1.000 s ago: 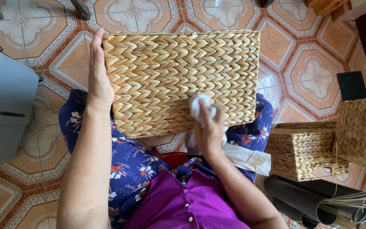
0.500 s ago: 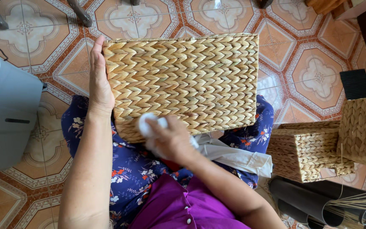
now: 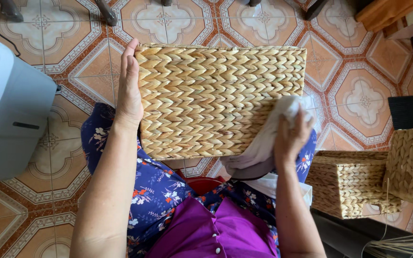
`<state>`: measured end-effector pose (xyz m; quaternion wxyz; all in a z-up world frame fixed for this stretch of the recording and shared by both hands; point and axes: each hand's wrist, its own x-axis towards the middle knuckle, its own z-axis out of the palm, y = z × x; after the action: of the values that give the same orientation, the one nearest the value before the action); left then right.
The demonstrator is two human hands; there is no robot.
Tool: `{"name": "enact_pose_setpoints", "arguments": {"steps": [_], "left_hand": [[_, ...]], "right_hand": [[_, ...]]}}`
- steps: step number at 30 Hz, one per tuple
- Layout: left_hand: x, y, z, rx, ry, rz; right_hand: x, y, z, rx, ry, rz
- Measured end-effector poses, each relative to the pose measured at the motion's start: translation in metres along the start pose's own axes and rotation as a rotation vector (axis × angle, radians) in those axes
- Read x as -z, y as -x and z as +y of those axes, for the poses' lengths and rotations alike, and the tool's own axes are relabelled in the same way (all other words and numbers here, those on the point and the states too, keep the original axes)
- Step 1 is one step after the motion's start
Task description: The person wipes the exterior and interior surfaces of a rectangular woven basket using a white cloth. They rotate the basket to access all sides and the inside, then place it on the floor.
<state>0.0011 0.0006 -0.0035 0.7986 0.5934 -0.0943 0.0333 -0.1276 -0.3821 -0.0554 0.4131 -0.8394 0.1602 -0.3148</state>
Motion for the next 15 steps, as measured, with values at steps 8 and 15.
{"name": "enact_pose_setpoints", "arguments": {"steps": [8,15], "left_hand": [[0.0,-0.003,-0.001,0.006,-0.011,0.018],[0.001,-0.003,0.0,0.017,-0.024,0.023]], "right_hand": [[-0.103,0.04,-0.13,0.375,0.048,-0.372],[-0.128,0.022,-0.135,0.535,0.072,-0.422]]}}
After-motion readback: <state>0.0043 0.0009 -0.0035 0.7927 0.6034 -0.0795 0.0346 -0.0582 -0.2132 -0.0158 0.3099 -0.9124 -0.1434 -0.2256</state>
